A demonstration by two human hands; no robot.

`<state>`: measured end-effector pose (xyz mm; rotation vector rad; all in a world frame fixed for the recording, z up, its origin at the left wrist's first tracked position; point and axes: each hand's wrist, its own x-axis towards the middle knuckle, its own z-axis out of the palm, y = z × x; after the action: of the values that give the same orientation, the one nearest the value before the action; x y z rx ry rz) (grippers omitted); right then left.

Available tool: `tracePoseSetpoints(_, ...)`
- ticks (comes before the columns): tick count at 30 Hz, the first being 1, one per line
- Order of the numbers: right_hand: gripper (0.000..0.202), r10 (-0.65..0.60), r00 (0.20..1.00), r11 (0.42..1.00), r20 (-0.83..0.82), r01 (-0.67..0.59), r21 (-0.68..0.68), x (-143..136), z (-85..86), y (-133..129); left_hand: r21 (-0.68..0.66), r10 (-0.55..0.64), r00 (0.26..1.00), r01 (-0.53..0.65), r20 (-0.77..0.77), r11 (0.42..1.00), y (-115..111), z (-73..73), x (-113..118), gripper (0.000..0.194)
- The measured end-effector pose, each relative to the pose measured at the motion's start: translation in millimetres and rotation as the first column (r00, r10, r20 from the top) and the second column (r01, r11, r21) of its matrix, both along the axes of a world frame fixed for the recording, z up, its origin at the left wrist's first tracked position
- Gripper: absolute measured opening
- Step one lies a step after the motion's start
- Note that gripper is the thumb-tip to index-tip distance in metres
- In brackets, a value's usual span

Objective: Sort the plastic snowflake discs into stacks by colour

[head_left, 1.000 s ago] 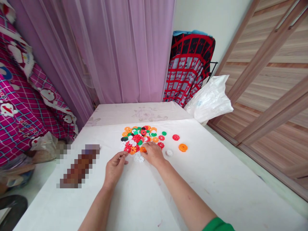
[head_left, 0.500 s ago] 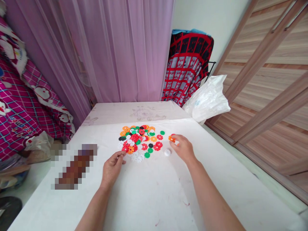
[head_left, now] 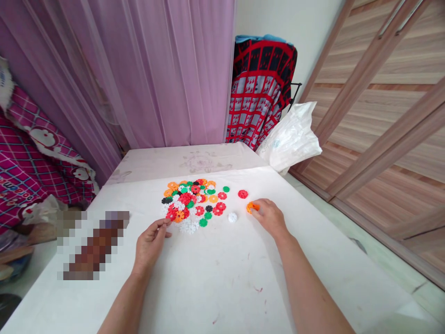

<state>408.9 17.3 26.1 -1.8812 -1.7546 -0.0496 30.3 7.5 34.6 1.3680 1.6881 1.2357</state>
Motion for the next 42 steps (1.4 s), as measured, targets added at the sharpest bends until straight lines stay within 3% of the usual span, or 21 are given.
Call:
tracePoseSetpoints(5, 0.019, -0.006, 1.000, 1.000, -0.001, 0.006, 0.022, -1, 2.6, -3, -0.005, 0.003, 1.000, -0.003, 0.005, 1.000, 0, 0.9, 0, 0.038)
tracePoseSetpoints(9, 0.017, -0.019, 0.999, 0.990, -0.031, 0.023, 0.137, -14, 7.5, -10, 0.000, 0.006, 1.000, -0.006, 0.008, 1.000, -1, 1.5, 1, 0.036)
tracePoseSetpoints(12, 0.018, 0.059, 0.997, 0.979, -0.059, -0.046, 0.200, -36, 9.8, -15, 0.002, 0.014, 1.000, -0.014, 0.013, 1.000, 0, 0.9, 1, 0.035)
tracePoseSetpoints(17, 0.018, 0.181, 0.979, 0.970, -0.091, -0.162, 0.179, -69, 2.5, -19, 0.014, 0.008, 1.000, -0.008, 0.018, 1.000, 1, -2.3, 1, 0.035)
tracePoseSetpoints(24, 0.021, 0.142, 0.960, 0.967, -0.243, -0.082, 0.240, -70, -13.6, -17, 0.033, -0.025, 0.999, 0.026, -0.026, 0.999, 2, -8.0, -2, 0.033)
tracePoseSetpoints(27, 0.023, 0.074, 0.940, 0.973, -0.333, 0.005, 0.232, -67, -15.4, -17, 0.090, 0.048, 0.985, -0.033, -0.163, 0.995, 1, -8.9, -3, 0.033)
tracePoseSetpoints(31, 0.026, 0.003, 0.893, 0.974, -0.449, 0.098, 0.202, -67, -18.4, -21, 0.252, 0.133, 0.852, -0.001, -0.507, 0.968, 2, -9.6, -2, 0.041)
tracePoseSetpoints(34, 0.028, 0.008, 0.874, 0.973, -0.485, 0.106, 0.206, -68, -21.7, -28, 0.098, 0.060, 0.717, 0.011, -0.694, 0.995, 5, -10.9, 3, 0.051)
tracePoseSetpoints(37, 0.029, -0.004, 0.867, 0.975, -0.498, 0.113, 0.189, -70, -24.8, -37, -0.098, -0.103, 0.623, 0.042, -0.775, 0.994, 9, -11.8, 8, 0.058)
tracePoseSetpoints(42, 0.032, -0.018, 0.882, 0.982, -0.471, 0.103, 0.156, -68, -27.0, -49, -0.139, -0.148, 0.603, 0.062, -0.784, 0.988, 8, -10.3, 11, 0.061)
